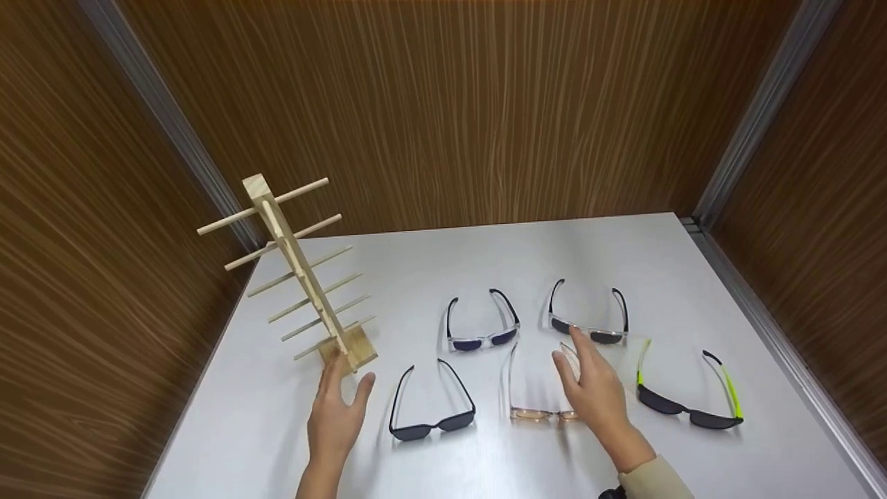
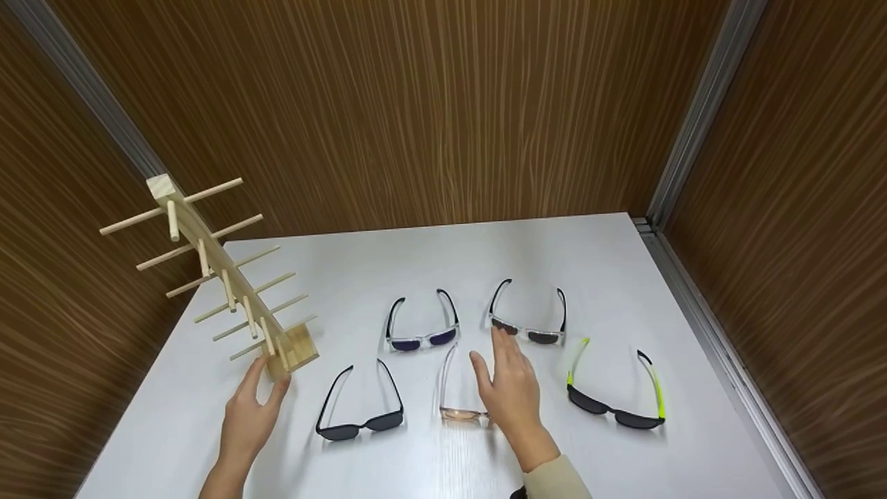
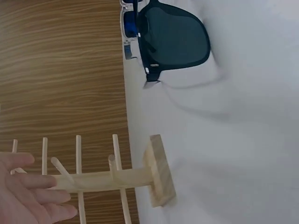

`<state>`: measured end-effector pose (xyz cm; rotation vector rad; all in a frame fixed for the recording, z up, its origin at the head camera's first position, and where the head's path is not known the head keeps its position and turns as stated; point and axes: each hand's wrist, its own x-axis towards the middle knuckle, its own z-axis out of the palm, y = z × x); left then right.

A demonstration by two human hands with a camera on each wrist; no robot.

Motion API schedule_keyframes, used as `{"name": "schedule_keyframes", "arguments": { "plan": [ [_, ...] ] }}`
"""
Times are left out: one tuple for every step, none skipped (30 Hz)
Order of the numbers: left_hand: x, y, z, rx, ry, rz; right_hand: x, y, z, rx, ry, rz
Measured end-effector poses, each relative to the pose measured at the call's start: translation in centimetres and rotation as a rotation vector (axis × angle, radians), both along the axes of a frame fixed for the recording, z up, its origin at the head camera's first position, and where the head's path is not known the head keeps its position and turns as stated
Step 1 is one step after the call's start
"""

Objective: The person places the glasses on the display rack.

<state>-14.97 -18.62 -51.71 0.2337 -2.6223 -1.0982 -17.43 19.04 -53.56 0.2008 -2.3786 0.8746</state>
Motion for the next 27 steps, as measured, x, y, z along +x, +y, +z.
{"name": "schedule_keyframes", "arguments": {
  "plan": [
    [0.1, -0.1, -0.2, 0.01, -0.019, 0.011, 0.1, -0.3, -0.2, -0.005, 0.009, 0.001],
    [0.1, -0.2, -0.4, 0.019, -0.041, 0.022, 0.2, -0.5, -0.3, -0.008, 0.015, 0.002],
    [0.2, -0.3, -0.6, 0.025, -0.062, 0.032, 0.4, -0.8, -0.5, -0.008, 0.016, 0.003],
    [0.2, -0.3, -0.8, 0.032, -0.084, 0.04, 0.5, -1.0, -0.7, -0.006, 0.014, 0.001],
    [0.3, -0.4, -1.0, 0.037, -0.105, 0.047, 0.6, -1.2, -0.9, -0.004, 0.009, 0.003],
    [0.3, -0.4, -1.3, 0.04, -0.12, 0.052, 0.6, -1.5, -1.0, -0.002, 0.004, 0.001],
    [0.4, -0.4, -1.6, 0.039, -0.135, 0.056, 0.7, -1.7, -1.2, 0.0, -0.003, 0.001],
    [0.4, -0.4, -1.9, 0.038, -0.146, 0.057, 0.8, -1.9, -1.3, 0.003, -0.009, 0.0],
    [0.5, -0.4, -2.2, 0.037, -0.153, 0.057, 0.8, -2.1, -1.5, 0.005, -0.015, 0.0],
    [0.5, -0.4, -2.5, 0.039, -0.158, 0.055, 0.9, -2.3, -1.6, 0.005, -0.019, 0.003],
    [0.5, -0.4, -2.8, 0.042, -0.159, 0.054, 0.9, -2.5, -1.7, 0.004, -0.02, 0.007],
    [0.6, -0.4, -3.1, 0.045, -0.162, 0.051, 1.0, -2.7, -1.8, 0.007, -0.018, 0.01],
    [0.7, -0.4, -3.3, 0.05, -0.165, 0.048, 1.0, -3.0, -1.9, 0.011, -0.016, 0.013],
    [0.8, -0.5, -3.5, 0.057, -0.17, 0.049, 1.0, -3.2, -2.0, 0.015, -0.009, 0.019],
    [0.8, -0.5, -3.7, 0.064, -0.177, 0.048, 1.0, -3.4, -2.1, 0.018, -0.004, 0.026],
    [0.9, -0.5, -3.8, 0.072, -0.183, 0.046, 1.1, -3.7, -2.2, 0.018, 0.0, 0.034],
    [0.9, -0.5, -4.0, 0.081, -0.193, 0.044, 1.1, -3.9, -2.2, 0.018, 0.005, 0.041],
    [0.9, -0.5, -4.1, 0.092, -0.207, 0.042, 1.1, -4.2, -2.3, 0.018, 0.009, 0.049],
    [0.9, -0.5, -4.2, 0.104, -0.219, 0.042, 1.2, -4.4, -2.3, 0.017, 0.01, 0.058],
    [1.0, -0.5, -4.3, 0.119, -0.232, 0.041, 1.2, -4.7, -2.3, 0.015, 0.01, 0.071],
    [1.0, -0.5, -4.4, 0.133, -0.243, 0.038, 1.3, -4.9, -2.3, 0.015, 0.009, 0.081],
    [1.0, -0.4, -4.5, 0.145, -0.25, 0.034, 1.3, -5.1, -2.3, 0.014, 0.011, 0.092],
    [1.0, -0.4, -4.7, 0.159, -0.258, 0.031, 1.3, -5.3, -2.3, 0.017, 0.012, 0.099],
    [1.0, -0.3, -4.8, 0.17, -0.261, 0.029, 1.4, -5.6, -2.3, 0.019, 0.012, 0.108],
    [1.0, -0.3, -4.9, 0.179, -0.261, 0.025, 1.4, -5.8, -2.3, 0.021, 0.012, 0.117],
    [1.1, -0.2, -5.1, 0.187, -0.261, 0.025, 1.4, -6.0, -2.3, 0.023, 0.014, 0.126],
    [1.1, -0.1, -5.2, 0.193, -0.258, 0.025, 1.4, -6.3, -2.4, 0.024, 0.015, 0.134]
  ]
}}
